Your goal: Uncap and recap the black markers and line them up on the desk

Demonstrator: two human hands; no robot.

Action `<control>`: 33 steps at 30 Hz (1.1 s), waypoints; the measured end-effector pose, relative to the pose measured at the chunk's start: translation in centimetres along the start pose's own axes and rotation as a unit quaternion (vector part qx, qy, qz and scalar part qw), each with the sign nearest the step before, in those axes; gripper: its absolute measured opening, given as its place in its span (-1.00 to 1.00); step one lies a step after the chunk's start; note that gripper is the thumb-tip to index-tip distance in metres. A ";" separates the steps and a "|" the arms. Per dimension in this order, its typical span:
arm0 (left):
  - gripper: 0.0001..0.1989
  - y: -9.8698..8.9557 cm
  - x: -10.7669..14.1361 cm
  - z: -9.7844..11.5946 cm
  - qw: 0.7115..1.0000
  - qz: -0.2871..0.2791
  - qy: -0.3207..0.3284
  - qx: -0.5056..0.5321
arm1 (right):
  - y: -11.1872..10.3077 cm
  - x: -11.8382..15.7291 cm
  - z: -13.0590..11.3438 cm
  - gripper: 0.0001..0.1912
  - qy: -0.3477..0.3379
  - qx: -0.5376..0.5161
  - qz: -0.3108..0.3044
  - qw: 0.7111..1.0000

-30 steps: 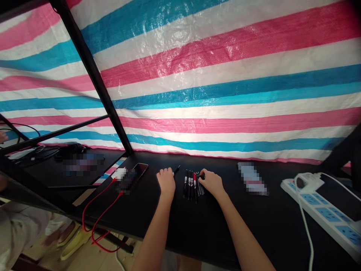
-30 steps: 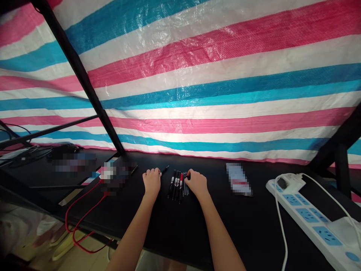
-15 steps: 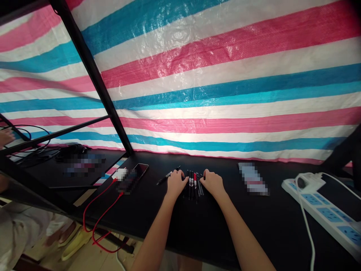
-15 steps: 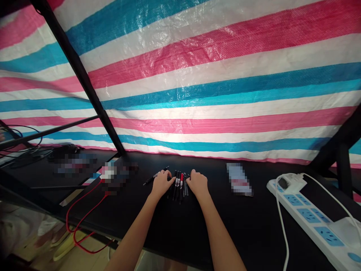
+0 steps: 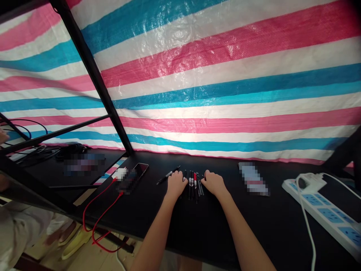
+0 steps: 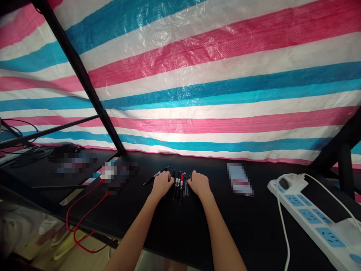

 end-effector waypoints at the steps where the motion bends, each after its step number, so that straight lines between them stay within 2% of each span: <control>1: -0.82 -0.2 0.0 0.1 1.000 0.006 0.003 0.003 | 0.0 0.0 0.0 -0.79 -0.007 -0.002 -0.005 1.000; 6: -0.80 -1.7 0.2 0.8 0.998 0.045 0.024 0.031 | -0.3 0.2 0.1 -0.81 -0.017 -0.010 -0.007 1.000; 11: -0.81 -2.5 0.4 1.2 0.996 0.060 0.034 0.047 | -0.1 0.1 0.2 -0.84 -0.022 -0.028 -0.016 0.999; 19: -0.80 -2.6 0.5 2.0 0.994 0.067 0.072 0.056 | -0.3 -0.1 1.1 -0.87 -0.005 -0.076 0.009 0.997; 24: -0.80 -2.5 0.6 2.3 0.993 0.055 0.084 0.060 | -0.1 -0.8 2.5 -0.88 0.005 -0.185 0.039 0.982; 26: -0.80 -2.5 0.6 2.6 0.992 0.050 0.094 0.063 | 0.1 -1.3 2.9 -0.88 -0.007 -0.277 0.054 0.959; 28: -0.81 -2.6 0.7 2.9 0.991 0.049 0.104 0.066 | 0.5 -1.9 3.0 -0.87 -0.023 -0.400 0.053 0.915; 31: -0.82 -2.9 0.9 3.2 0.989 0.051 0.118 0.073 | 1.1 -2.6 3.8 -0.79 -0.007 -0.583 0.054 0.811; 33: -0.82 -2.9 0.9 3.4 0.988 0.047 0.125 0.077 | 1.0 -2.7 4.5 -0.72 0.016 -0.667 0.074 0.741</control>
Point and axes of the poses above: each hand's wrist, its own x-axis away from the middle knuckle, its own y-axis out of the palm, z = x × y, the point moved 9 cm from there along -x, towards the middle knuckle, and after that the axes turned 3 degrees about -z, right-handed, at the moved point
